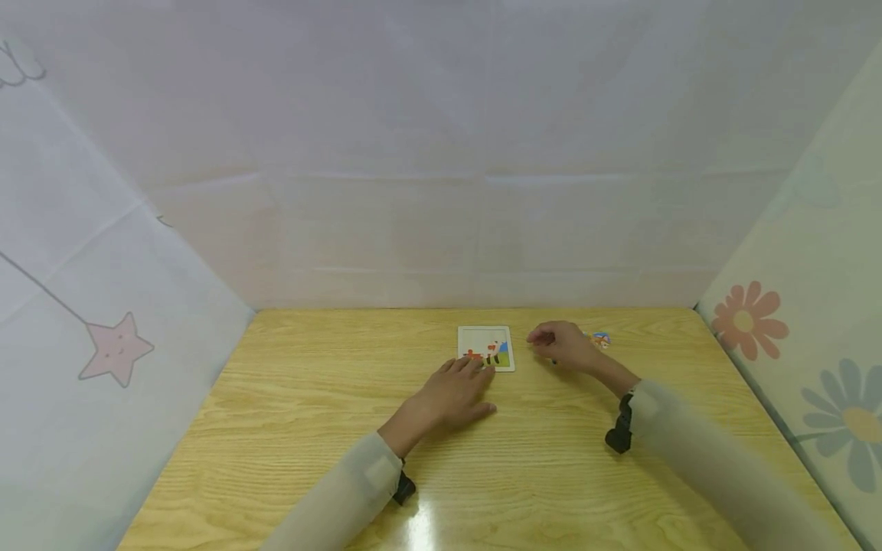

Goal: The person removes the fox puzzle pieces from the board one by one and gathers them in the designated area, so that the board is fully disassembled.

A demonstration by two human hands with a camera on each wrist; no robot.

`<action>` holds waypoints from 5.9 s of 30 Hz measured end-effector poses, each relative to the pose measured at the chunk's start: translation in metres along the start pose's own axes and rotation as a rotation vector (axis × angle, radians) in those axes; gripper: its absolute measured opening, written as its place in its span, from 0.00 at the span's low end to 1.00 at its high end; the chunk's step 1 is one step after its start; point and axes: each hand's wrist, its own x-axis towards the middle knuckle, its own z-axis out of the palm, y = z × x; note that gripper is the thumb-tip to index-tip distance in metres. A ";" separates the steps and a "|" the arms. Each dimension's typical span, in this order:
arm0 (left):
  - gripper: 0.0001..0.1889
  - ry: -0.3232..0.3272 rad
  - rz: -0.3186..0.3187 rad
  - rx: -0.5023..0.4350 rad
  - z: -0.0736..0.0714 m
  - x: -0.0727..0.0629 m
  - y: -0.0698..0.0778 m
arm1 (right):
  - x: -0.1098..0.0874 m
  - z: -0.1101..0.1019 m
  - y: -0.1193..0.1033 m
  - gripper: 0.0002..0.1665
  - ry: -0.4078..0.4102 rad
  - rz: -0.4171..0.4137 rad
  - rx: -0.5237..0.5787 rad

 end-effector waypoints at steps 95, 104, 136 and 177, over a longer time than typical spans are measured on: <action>0.41 0.008 -0.118 0.079 0.026 0.017 0.013 | 0.043 0.038 -0.016 0.12 -0.019 0.115 0.155; 0.40 0.026 -0.114 0.072 0.025 0.017 0.013 | 0.041 0.037 -0.016 0.10 -0.017 0.146 0.213; 0.42 -0.007 -0.128 0.052 0.017 0.017 0.014 | 0.037 0.026 -0.021 0.11 0.002 0.218 0.310; 0.41 0.006 -0.141 0.048 0.012 0.013 0.023 | -0.027 -0.040 -0.004 0.15 0.000 0.169 0.293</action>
